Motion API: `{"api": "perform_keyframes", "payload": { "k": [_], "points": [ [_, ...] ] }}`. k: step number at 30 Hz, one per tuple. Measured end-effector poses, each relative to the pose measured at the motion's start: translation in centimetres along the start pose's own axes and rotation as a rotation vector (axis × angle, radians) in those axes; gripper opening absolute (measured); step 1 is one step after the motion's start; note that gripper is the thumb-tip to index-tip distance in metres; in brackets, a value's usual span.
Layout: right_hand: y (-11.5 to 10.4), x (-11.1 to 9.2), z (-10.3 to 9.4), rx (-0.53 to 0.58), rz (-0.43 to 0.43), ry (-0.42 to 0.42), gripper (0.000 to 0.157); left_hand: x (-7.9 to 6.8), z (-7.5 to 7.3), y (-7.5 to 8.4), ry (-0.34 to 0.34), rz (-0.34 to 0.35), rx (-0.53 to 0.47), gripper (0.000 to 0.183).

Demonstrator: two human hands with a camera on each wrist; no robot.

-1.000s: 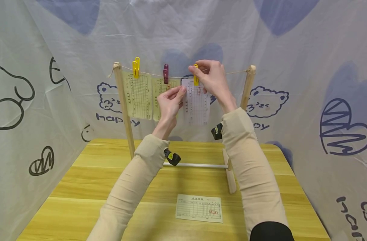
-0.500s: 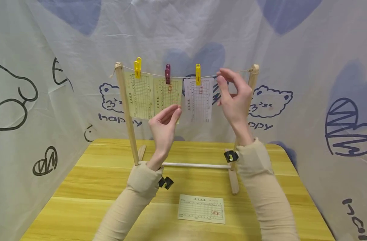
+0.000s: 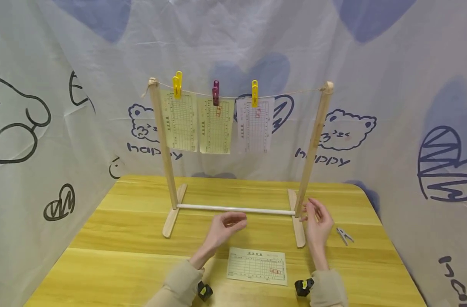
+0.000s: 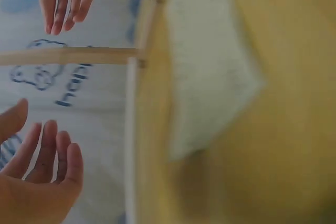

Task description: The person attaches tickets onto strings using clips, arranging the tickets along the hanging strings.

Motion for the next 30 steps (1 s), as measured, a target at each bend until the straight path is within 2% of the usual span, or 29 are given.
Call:
{"api": "perform_keyframes", "payload": {
  "k": [3,6,10,13,17,21,25,28,30],
  "points": [
    [2.9,-1.7,-3.1,-0.063,0.111,0.089,0.024,-0.5,1.5,-3.1,-0.081,-0.074,0.105,0.031],
    [4.9,-2.9,-5.4,-0.103,0.231,0.145,0.023,-0.7,2.4,-5.0,-0.121,-0.129,0.143,0.032],
    [6.8,-3.8,-7.1,-0.072,0.392,0.171,0.026,-0.6,3.1,-5.9,-0.152,-0.179,0.126,0.031],
    [7.5,-3.9,-7.7,-0.032,0.461,0.165,0.025,-0.4,3.7,-6.1,-0.18,-0.205,0.128,0.032],
    [7.9,-4.1,-7.7,-0.033,0.502,0.133,0.025,-0.3,4.0,-6.3,-0.189,-0.224,0.152,0.033],
    [8.1,-4.1,-7.7,-0.15,0.505,0.079,0.033,-0.2,4.1,-6.3,-0.181,-0.227,0.163,0.035],
    [8.3,-4.0,-7.8,-0.275,0.497,0.04,0.038,-0.1,3.8,-6.0,-0.167,-0.194,0.246,0.042],
    [8.4,-4.0,-7.8,-0.307,0.508,0.018,0.039,-0.2,3.4,-5.9,-0.16,-0.164,0.318,0.046],
    [8.4,-4.0,-7.8,-0.305,0.522,0.003,0.04,-0.3,3.0,-5.9,-0.166,-0.163,0.328,0.046]
  ]
}}
Point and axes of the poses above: each hand's wrist, its own x-axis towards the middle knuckle, its own z-axis out of the palm, y = z × x, the point moved 7 cm from there along x, towards the middle knuckle, and after that the axes turned 3 degrees about -z, right-handed, at the moved point
